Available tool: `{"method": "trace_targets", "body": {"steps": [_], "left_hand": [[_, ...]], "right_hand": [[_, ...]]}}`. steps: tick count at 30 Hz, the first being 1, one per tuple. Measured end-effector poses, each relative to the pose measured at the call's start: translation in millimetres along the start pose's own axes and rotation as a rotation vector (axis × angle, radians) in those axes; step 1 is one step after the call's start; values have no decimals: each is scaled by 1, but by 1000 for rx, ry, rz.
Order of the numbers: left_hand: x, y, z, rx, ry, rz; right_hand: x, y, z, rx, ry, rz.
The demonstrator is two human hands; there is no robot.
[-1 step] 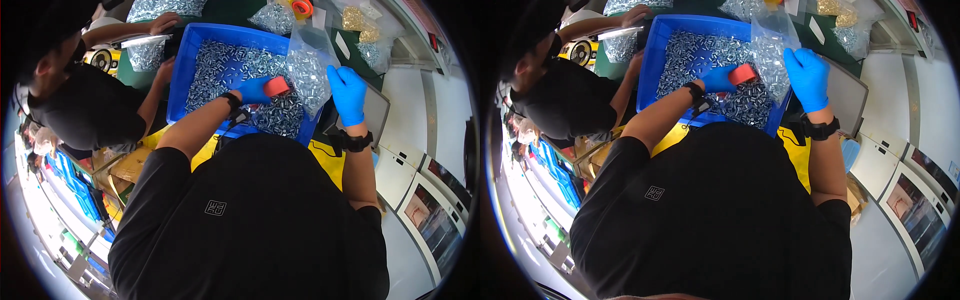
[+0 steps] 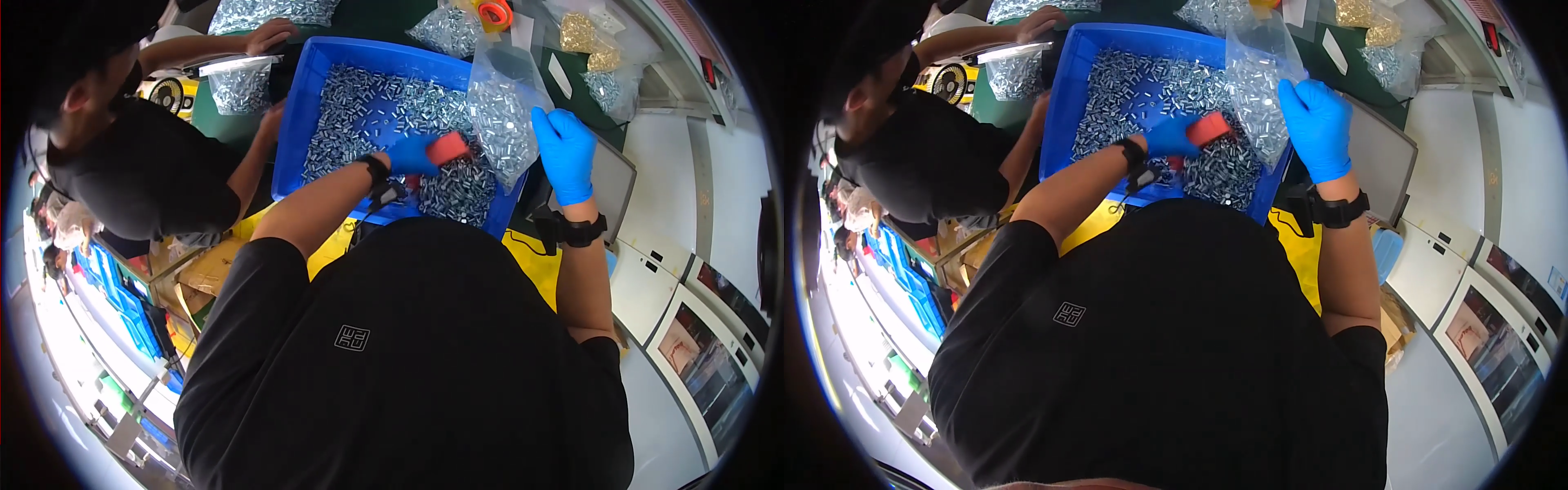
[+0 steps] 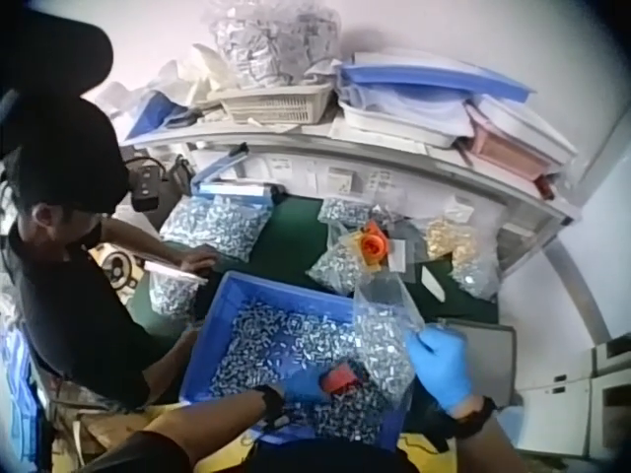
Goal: Scooping small metal parts from a bin into plastic bags, weighing them on a scale, and organizing them.
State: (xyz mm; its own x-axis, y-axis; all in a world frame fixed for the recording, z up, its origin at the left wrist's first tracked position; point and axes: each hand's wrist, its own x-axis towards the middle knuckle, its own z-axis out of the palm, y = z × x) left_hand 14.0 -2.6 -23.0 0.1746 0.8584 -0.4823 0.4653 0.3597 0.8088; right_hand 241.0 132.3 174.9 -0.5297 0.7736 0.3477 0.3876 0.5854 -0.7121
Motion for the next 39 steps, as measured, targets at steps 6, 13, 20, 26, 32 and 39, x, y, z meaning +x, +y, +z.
{"method": "trace_targets", "body": {"steps": [6,13,20,26,32,39], "left_hand": [[-14,3,12,-271,-109,46],[-17,16,-3,-574,-409,-256],[-13,-53,-15,-1031,-406,-371],[-72,0,-83,-1171,-185,-369],[-113,73,-132,-1019,66,-292],[-85,171,-133,-522,-18,-134]], "right_hand": [[-4,14,23,-50,-67,-86],[-43,25,21,-134,-118,-143],[-53,19,21,-210,-205,-182],[-65,11,23,-189,-196,-230],[-62,9,32,-218,-243,-292],[-56,10,38,-249,-270,-408]]}}
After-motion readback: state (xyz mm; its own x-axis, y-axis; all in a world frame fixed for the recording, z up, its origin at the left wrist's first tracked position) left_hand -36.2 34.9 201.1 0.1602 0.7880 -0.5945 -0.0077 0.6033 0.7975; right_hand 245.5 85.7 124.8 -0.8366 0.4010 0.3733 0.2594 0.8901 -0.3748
